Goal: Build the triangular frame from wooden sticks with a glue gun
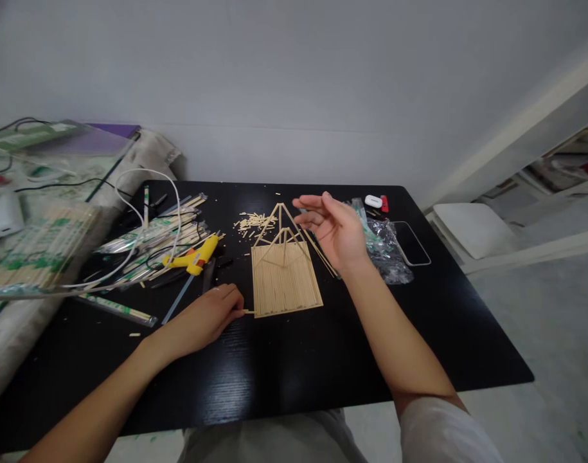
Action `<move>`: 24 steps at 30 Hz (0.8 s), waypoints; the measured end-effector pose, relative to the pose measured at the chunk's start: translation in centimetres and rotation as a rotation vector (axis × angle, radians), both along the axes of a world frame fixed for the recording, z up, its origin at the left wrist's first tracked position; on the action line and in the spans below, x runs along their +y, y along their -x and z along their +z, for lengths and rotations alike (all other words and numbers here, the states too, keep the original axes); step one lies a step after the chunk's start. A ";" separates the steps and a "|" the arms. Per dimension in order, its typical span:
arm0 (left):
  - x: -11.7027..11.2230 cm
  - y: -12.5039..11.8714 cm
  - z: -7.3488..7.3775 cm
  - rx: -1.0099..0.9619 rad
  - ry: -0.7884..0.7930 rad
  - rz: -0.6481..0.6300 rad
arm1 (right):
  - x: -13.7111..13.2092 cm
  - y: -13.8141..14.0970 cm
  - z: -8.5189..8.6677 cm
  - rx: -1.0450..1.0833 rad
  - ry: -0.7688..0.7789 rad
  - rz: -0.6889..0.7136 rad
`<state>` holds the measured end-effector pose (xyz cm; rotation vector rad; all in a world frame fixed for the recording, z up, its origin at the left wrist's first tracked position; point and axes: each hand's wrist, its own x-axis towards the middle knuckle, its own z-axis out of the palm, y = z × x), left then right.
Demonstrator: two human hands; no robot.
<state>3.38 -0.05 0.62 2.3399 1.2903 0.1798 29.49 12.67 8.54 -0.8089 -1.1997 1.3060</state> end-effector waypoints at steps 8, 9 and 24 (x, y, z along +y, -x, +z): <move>0.0 0.1 -0.3 -0.026 -0.010 0.007 | 2.1 0.3 -2.3 -0.410 -0.162 -0.098; 0.0 0.1 -0.3 -0.027 -0.012 0.005 | 2.2 0.6 -2.5 -0.457 -0.180 -0.048; 0.0 0.1 -0.3 -0.034 -0.012 0.008 | 2.4 1.4 -2.1 -0.934 -0.386 -0.013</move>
